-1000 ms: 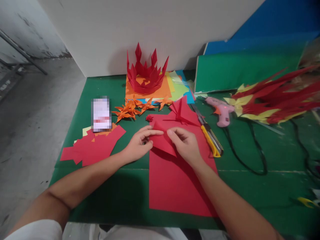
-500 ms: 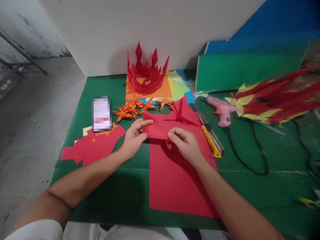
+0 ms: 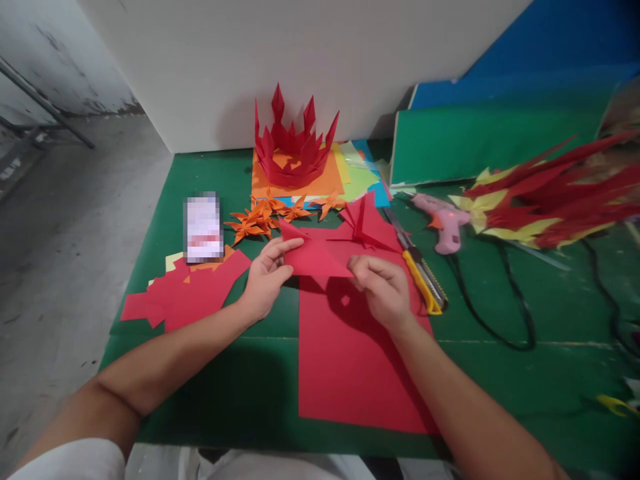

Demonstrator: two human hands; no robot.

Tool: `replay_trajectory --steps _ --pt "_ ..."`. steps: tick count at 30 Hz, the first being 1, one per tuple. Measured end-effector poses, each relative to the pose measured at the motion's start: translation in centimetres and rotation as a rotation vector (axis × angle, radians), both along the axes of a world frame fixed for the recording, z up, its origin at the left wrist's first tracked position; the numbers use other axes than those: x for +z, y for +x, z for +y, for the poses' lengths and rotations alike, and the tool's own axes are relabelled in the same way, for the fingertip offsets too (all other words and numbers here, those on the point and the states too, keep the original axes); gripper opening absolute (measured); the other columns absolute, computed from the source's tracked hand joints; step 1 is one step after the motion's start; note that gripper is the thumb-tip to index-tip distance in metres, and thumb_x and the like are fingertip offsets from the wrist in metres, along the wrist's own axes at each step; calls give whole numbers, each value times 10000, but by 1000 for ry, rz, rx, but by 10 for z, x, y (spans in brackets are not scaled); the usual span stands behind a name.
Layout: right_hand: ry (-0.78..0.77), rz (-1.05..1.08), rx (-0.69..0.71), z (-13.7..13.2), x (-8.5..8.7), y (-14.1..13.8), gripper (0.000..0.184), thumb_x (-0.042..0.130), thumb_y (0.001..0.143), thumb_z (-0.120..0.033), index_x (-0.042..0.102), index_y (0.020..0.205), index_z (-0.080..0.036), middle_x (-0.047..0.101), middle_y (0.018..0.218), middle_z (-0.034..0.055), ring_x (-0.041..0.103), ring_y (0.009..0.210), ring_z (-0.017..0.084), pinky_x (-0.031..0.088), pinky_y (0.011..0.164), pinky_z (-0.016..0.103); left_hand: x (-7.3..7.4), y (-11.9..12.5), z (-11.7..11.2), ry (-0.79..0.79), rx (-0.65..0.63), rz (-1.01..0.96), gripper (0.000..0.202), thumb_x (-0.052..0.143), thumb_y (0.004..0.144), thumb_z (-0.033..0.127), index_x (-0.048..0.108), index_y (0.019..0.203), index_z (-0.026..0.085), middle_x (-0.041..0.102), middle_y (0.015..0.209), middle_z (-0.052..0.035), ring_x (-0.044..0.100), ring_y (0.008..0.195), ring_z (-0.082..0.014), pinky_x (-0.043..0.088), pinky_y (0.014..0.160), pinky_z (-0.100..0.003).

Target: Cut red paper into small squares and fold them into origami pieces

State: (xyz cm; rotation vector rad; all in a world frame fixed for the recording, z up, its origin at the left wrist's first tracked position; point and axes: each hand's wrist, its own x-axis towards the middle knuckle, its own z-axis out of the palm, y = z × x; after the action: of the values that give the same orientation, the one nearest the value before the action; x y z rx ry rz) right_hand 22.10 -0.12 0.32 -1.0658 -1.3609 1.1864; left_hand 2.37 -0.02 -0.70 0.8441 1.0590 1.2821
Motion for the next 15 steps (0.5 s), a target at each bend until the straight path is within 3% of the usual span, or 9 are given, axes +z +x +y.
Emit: replay_trajectory --steps 4,7,9,12,15 --pt "44 89 -113 5 -3 5 290 595 784 -339 464 554 -222 406 522 -32 386 521 129 318 532 283 4 -2 -1 19 -66 72 408 605 572 133 770 926 252 601 1229 -43 489 1250 -251 478 926 -311" --pt "-45 -96 -32 5 1 3 256 585 821 -421 540 666 -222 480 582 -21 424 549 136 352 539 279 7 -3 -6 66 -227 211 374 609 599 114 782 900 253 655 1173 -52 444 1313 -274 430 1025 -383" --pt "-22 -268 58 3 5 0 299 591 822 -444 530 636 -218 482 573 -17 425 550 136 350 535 278 8 -2 -9 125 -316 285 320 600 639 112 791 857 248 675 1129 -55 527 1219 -267 428 1024 -401" --pt "72 -394 73 -2 9 -5 337 579 826 -400 466 567 -217 441 545 -20 405 537 132 329 532 282 7 -2 -11 217 -394 370 277 564 681 106 792 761 242 690 1032 -55 616 1015 -231 476 920 -371" --pt "111 -408 50 -3 9 -7 304 547 829 -343 455 569 -218 431 548 -21 402 534 133 320 535 285 6 -2 -10 318 -454 474 320 510 700 97 787 720 256 638 704 -26 584 730 -175 475 739 -313"
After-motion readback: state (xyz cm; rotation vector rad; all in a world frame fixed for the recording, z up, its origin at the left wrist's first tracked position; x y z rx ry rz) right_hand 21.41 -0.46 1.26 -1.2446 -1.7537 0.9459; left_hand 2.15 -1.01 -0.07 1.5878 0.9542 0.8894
